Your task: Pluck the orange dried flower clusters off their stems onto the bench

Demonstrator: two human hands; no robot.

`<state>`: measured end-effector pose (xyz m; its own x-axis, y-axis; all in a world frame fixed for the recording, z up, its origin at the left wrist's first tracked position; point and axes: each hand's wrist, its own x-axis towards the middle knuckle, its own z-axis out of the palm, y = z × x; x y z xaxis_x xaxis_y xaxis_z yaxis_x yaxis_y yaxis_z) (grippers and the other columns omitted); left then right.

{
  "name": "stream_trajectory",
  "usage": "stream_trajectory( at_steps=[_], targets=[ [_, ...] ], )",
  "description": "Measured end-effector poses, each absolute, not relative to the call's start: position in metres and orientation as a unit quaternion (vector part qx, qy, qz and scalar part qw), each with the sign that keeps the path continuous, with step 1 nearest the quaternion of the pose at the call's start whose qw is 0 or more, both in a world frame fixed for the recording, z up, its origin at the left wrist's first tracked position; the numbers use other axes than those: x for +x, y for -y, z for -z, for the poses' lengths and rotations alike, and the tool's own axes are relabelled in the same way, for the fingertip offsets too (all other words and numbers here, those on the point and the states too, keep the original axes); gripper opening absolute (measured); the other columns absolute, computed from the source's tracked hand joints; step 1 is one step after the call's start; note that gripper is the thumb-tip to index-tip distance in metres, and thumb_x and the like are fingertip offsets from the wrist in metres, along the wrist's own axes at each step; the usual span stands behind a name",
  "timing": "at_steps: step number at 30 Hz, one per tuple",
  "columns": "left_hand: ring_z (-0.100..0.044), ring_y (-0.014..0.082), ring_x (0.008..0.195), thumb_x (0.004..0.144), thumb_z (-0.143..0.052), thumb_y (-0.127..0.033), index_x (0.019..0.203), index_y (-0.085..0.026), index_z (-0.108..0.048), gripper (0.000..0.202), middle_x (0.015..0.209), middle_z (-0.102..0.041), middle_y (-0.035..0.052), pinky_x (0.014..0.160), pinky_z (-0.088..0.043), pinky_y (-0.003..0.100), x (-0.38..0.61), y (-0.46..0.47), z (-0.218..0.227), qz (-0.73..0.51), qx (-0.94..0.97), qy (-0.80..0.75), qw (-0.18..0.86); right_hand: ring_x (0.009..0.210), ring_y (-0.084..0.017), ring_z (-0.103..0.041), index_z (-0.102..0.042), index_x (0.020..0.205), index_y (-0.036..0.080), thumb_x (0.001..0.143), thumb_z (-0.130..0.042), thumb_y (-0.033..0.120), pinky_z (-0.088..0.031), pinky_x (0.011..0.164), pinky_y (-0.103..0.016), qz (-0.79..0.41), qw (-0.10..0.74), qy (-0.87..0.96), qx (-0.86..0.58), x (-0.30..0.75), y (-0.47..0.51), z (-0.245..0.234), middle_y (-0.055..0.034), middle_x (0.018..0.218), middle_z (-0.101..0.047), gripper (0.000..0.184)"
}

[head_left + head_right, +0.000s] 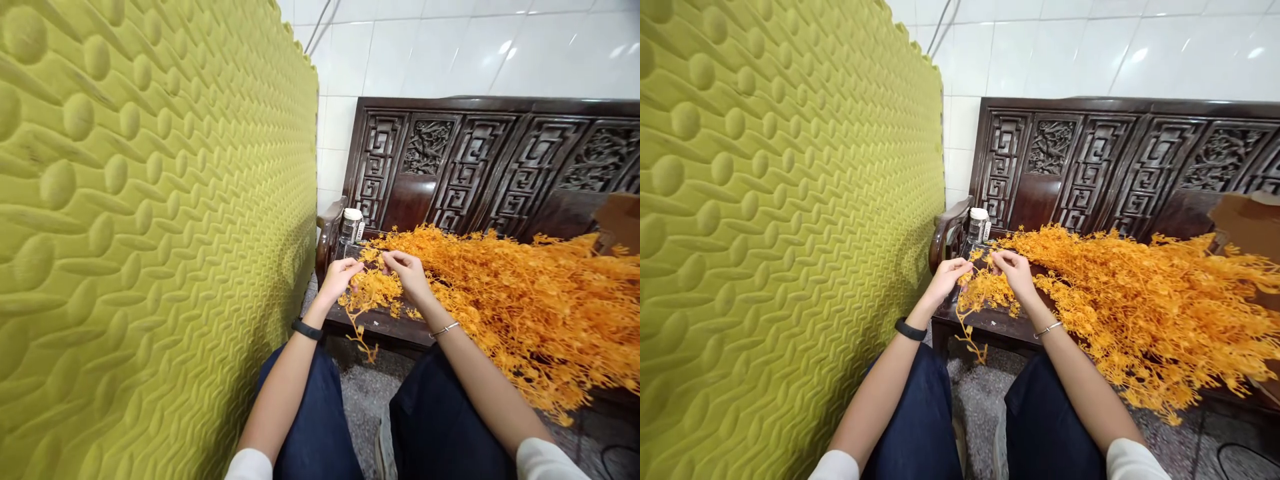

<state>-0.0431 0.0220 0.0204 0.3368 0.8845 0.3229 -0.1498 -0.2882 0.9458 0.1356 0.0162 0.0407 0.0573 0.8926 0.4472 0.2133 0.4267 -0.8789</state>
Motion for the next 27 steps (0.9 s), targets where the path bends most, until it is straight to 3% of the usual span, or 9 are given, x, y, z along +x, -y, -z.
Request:
stream_trajectory(
  at_steps=[5,11,15,21,24,27],
  targets=[
    [-0.041,0.0077,0.038,0.076,-0.053,-0.044,0.06,-0.016,-0.052,0.032,0.043,-0.039,-0.0064,0.043,-0.029,0.022,-0.038,-0.005,-0.019,-0.469,0.669,-0.372,0.441,0.045,-0.009,-0.041,-0.057,0.054,0.017,0.057,-0.071,0.056,-0.034,0.047,-0.025,-0.293,0.604,0.565,-0.481,0.14,-0.033,-0.032,0.0019,0.05,-0.049,0.041],
    [-0.034,0.0068,0.048,0.08,-0.049,-0.03,0.051,-0.015,-0.045,0.033,0.045,-0.033,-0.0057,0.052,-0.025,0.022,-0.025,0.007,-0.025,-0.506,0.693,-0.413,0.306,0.045,-0.007,-0.041,-0.051,0.05,0.016,0.06,-0.07,0.045,-0.033,0.042,-0.021,-0.249,0.676,0.466,-0.513,0.153,-0.063,-0.019,0.0026,0.048,-0.047,0.036],
    [-0.035,0.0072,0.05,0.082,-0.048,-0.033,0.055,-0.015,-0.049,0.032,0.048,-0.034,-0.0055,0.052,-0.026,0.022,-0.045,0.009,-0.032,-0.591,0.621,-0.412,0.308,0.039,-0.005,-0.037,-0.048,0.053,0.018,0.065,-0.065,0.04,-0.032,0.035,-0.019,-0.22,0.712,0.395,-0.538,0.198,-0.076,-0.019,0.0043,0.045,-0.045,0.03],
    [-0.054,0.0113,0.073,0.072,-0.055,-0.027,0.054,-0.014,-0.055,0.022,0.069,-0.058,0.0009,0.07,-0.039,0.022,-0.071,-0.004,-0.034,-0.646,0.596,-0.327,0.348,0.043,-0.013,-0.054,-0.059,0.055,0.015,0.051,-0.077,0.028,-0.046,0.04,-0.024,-0.304,0.592,0.454,-0.593,0.212,-0.085,0.0,-0.0028,0.046,-0.057,0.022],
    [-0.055,0.011,0.062,0.071,-0.054,-0.026,0.057,-0.014,-0.057,0.018,0.058,-0.057,-0.0009,0.066,-0.041,0.023,-0.07,-0.006,-0.03,-0.616,0.587,-0.331,0.409,0.048,-0.016,-0.059,-0.062,0.058,0.014,0.046,-0.08,0.021,-0.05,0.045,-0.027,-0.328,0.547,0.481,-0.602,0.201,-0.09,0.009,-0.005,0.05,-0.062,0.022],
    [-0.053,0.0097,0.055,0.07,-0.054,-0.024,0.058,-0.014,-0.057,0.016,0.053,-0.055,-0.003,0.06,-0.04,0.021,-0.065,-0.005,-0.025,-0.58,0.609,-0.393,0.372,0.059,-0.017,-0.063,-0.067,0.069,0.014,0.049,-0.08,0.023,-0.053,0.053,-0.027,-0.331,0.527,0.507,-0.596,0.187,-0.084,0.008,-0.0065,0.064,-0.068,0.026]
  ],
)
